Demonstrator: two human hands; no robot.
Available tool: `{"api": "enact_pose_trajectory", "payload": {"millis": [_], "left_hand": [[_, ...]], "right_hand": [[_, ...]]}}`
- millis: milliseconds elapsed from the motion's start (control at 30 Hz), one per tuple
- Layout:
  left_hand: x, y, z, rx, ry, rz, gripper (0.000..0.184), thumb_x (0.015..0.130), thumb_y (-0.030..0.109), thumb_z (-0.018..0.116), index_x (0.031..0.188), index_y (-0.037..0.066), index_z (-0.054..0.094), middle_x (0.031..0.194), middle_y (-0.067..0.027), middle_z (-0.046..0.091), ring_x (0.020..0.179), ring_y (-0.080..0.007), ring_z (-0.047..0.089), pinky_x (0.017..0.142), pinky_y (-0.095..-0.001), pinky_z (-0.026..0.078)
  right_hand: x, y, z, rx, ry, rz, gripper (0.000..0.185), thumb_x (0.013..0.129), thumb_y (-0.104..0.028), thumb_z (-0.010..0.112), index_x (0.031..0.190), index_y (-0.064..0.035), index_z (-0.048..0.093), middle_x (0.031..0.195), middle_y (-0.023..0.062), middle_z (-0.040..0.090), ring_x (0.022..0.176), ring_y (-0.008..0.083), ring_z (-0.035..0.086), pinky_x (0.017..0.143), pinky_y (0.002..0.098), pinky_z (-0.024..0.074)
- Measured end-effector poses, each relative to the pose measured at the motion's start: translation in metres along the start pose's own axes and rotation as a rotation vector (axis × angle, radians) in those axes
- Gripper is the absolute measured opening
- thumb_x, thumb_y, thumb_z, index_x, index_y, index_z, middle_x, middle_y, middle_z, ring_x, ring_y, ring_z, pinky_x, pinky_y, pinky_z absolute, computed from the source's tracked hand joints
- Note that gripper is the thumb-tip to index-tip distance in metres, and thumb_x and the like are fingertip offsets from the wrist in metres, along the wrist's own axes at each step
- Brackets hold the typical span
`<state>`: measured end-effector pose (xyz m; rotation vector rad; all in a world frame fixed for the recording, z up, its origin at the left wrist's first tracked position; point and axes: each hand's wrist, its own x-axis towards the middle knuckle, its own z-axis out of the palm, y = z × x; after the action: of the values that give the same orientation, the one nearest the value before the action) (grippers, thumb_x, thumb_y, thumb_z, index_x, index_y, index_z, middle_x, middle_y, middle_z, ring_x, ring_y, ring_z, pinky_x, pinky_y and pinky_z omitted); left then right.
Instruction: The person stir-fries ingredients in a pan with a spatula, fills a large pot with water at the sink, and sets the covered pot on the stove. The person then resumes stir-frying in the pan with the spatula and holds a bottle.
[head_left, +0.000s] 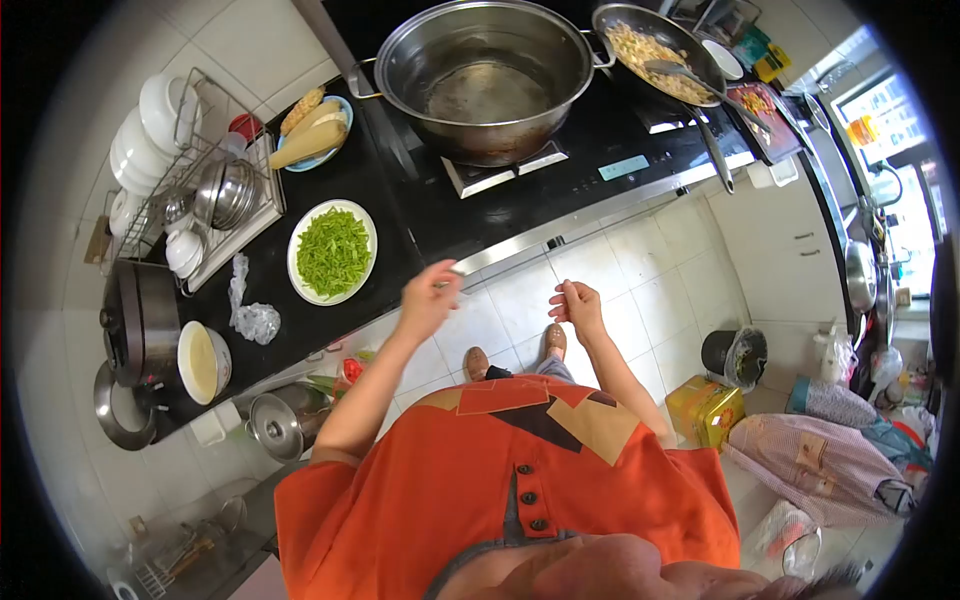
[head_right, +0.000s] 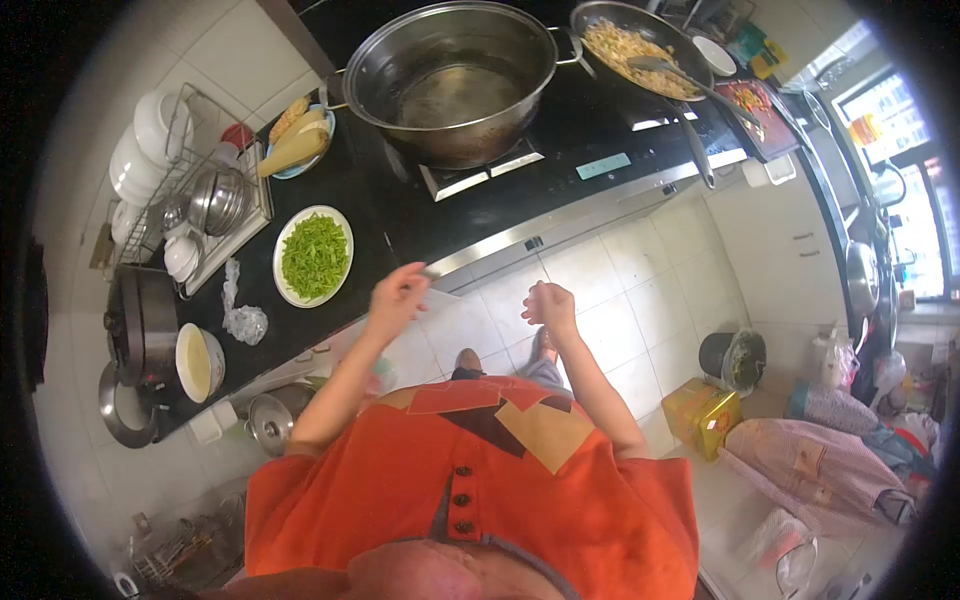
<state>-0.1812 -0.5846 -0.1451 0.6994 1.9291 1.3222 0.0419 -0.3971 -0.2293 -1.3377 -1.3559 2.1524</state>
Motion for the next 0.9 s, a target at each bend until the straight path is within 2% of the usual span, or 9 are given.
{"api": "enact_pose_trajectory", "payload": {"millis": [100, 200, 267, 400, 467, 567, 600, 733, 900], "left_hand": [[0.008, 0.008, 0.063, -0.099, -0.149, -0.083, 0.041, 0.090, 0.018, 0.060, 0.127, 0.003, 0.050, 0.100, -0.0103, 0.063, 0.065, -0.0152, 0.066, 0.046, -0.0249, 0.049], [0.015, 0.014, 0.107, -0.105, -0.278, -0.185, 0.047, 0.092, 0.021, 0.057, 0.133, 0.002, 0.043, 0.113, -0.0119, 0.059, 0.076, -0.0163, 0.065, 0.057, -0.0261, 0.051], [0.019, 0.012, 0.138, -0.173, -0.264, -0.290, 0.049, 0.093, 0.021, 0.055, 0.135, 0.001, 0.040, 0.116, -0.0135, 0.058, 0.084, -0.0182, 0.065, 0.063, -0.0272, 0.053], [0.031, -0.008, 0.196, -0.190, -0.152, -0.446, 0.049, 0.094, 0.025, 0.054, 0.135, 0.002, 0.040, 0.113, -0.0118, 0.059, 0.089, -0.0185, 0.064, 0.068, -0.0287, 0.053], [0.043, -0.015, 0.217, -0.304, -0.101, -0.548, 0.050, 0.096, 0.029, 0.051, 0.137, 0.004, 0.038, 0.115, -0.0099, 0.059, 0.100, -0.0189, 0.060, 0.077, -0.0332, 0.052], [0.069, -0.033, 0.243, -0.322, 0.053, -0.574, 0.051, 0.097, 0.034, 0.049, 0.137, 0.005, 0.035, 0.125, -0.0108, 0.053, 0.108, -0.0254, 0.056, 0.085, -0.0391, 0.049], [0.076, -0.040, 0.244, -0.348, 0.034, -0.546, 0.045, 0.097, 0.037, 0.047, 0.131, 0.008, 0.042, 0.125, -0.0091, 0.052, 0.108, -0.0231, 0.055, 0.088, -0.0402, 0.047], [0.091, -0.040, 0.249, -0.363, 0.093, -0.555, 0.037, 0.098, 0.039, 0.042, 0.123, 0.013, 0.050, 0.123, -0.0037, 0.054, 0.111, -0.0193, 0.052, 0.089, -0.0397, 0.044], [0.101, -0.051, 0.232, -0.387, 0.085, -0.546, 0.037, 0.098, 0.036, 0.043, 0.126, 0.012, 0.049, 0.126, -0.0054, 0.053, 0.112, -0.0207, 0.052, 0.091, -0.0410, 0.043]], "right_hand": [[0.003, 0.003, -0.015, 0.002, 0.008, -0.028, 0.030, 0.097, -0.028, 0.048, 0.095, 0.0005, 0.059, 0.074, 0.0099, 0.064, 0.055, 0.0163, 0.063, 0.046, 0.0243, 0.0493], [0.019, 0.007, -0.038, 0.037, 0.030, -0.033, 0.030, 0.097, -0.026, 0.048, 0.096, 0.0018, 0.058, 0.076, 0.0110, 0.064, 0.056, 0.0174, 0.064, 0.046, 0.0254, 0.0502], [0.034, 0.010, -0.051, 0.087, 0.054, -0.028, 0.031, 0.096, -0.027, 0.050, 0.096, 0.0027, 0.058, 0.075, 0.0120, 0.064, 0.057, 0.0186, 0.064, 0.047, 0.0262, 0.0512], [0.081, 0.031, -0.060, 0.106, 0.026, 0.002, 0.048, 0.093, -0.031, 0.056, 0.121, 0.0072, 0.049, 0.081, 0.0149, 0.064, 0.058, 0.0196, 0.065, 0.047, 0.0272, 0.0520], [0.106, 0.039, -0.058, 0.008, 0.023, -0.079, 0.067, 0.090, -0.033, 0.062, 0.136, 0.0066, 0.034, 0.087, 0.0174, 0.064, 0.064, 0.0200, 0.066, 0.050, 0.0277, 0.0528], [0.129, 0.046, -0.048, -0.101, -0.062, -0.248, 0.082, 0.086, -0.041, 0.064, 0.136, 0.0134, 0.027, 0.096, 0.0232, 0.065, 0.073, 0.0255, 0.068, 0.061, 0.0335, 0.0546], [0.134, 0.047, -0.042, -0.146, -0.073, -0.245, 0.072, 0.086, -0.040, 0.064, 0.131, 0.0087, 0.038, 0.096, 0.0230, 0.066, 0.080, 0.0277, 0.068, 0.067, 0.0352, 0.0532], [0.147, 0.056, -0.011, -0.031, -0.003, -0.283, 0.044, 0.084, -0.035, 0.067, 0.112, -0.0027, 0.058, 0.084, 0.0182, 0.067, 0.074, 0.0308, 0.066, 0.063, 0.0368, 0.0508], [0.147, 0.054, -0.002, -0.019, 0.082, -0.329, 0.041, 0.082, -0.029, 0.070, 0.108, 0.0020, 0.061, 0.073, 0.0163, 0.066, 0.063, 0.0284, 0.065, 0.060, 0.0354, 0.0506]]}}
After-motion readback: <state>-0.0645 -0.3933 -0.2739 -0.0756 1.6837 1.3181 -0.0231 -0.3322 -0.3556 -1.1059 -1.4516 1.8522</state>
